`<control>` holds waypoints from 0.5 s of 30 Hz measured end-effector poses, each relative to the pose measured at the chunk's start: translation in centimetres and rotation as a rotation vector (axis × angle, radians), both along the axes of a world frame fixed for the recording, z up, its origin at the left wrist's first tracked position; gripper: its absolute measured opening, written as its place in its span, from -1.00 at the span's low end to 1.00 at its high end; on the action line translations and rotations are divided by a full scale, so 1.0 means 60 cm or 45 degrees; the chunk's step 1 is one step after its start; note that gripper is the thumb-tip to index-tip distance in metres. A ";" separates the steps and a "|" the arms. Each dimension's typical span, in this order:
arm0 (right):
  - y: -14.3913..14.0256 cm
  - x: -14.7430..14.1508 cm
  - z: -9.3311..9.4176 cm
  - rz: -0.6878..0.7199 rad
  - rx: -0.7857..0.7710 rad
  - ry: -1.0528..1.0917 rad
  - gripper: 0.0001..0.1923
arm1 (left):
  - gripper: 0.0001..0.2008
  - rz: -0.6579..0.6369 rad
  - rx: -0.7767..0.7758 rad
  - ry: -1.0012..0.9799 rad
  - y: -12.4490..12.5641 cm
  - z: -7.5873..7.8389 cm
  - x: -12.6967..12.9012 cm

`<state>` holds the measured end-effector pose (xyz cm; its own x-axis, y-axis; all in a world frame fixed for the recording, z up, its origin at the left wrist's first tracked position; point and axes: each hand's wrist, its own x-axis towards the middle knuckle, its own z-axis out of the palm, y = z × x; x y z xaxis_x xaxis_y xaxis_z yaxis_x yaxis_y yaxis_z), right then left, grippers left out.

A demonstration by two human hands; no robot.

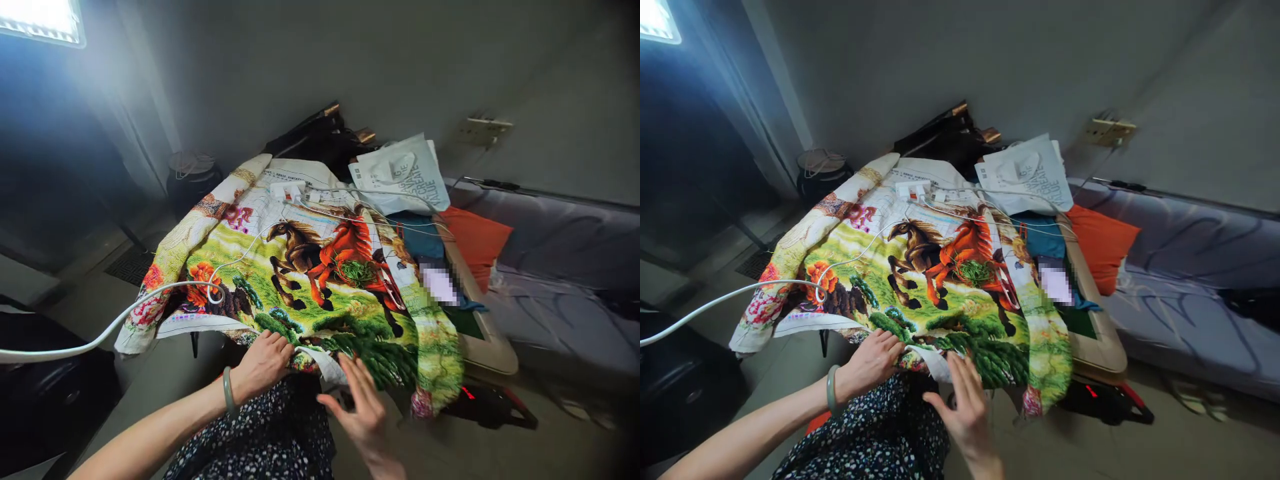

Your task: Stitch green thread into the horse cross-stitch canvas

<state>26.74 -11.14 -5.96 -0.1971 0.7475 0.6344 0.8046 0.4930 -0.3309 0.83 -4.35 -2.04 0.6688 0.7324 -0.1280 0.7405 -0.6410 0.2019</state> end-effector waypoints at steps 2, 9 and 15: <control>0.017 -0.041 -0.024 -0.034 0.123 -0.088 -0.62 | -0.67 -0.004 -0.001 0.018 0.009 0.008 0.005; 0.079 0.013 -0.008 0.240 -0.500 0.013 -0.69 | -0.51 -0.102 0.097 -0.053 0.034 -0.029 0.001; 0.111 0.055 0.053 0.285 -1.415 0.199 -0.51 | -0.64 -0.063 0.903 -0.349 0.010 -0.104 -0.049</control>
<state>30.02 -4.47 -2.81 -0.3737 0.8682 -0.3264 0.6475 -0.0078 -0.7620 -2.12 -3.77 -8.29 0.6433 0.5453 0.5374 0.6901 -0.7170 -0.0986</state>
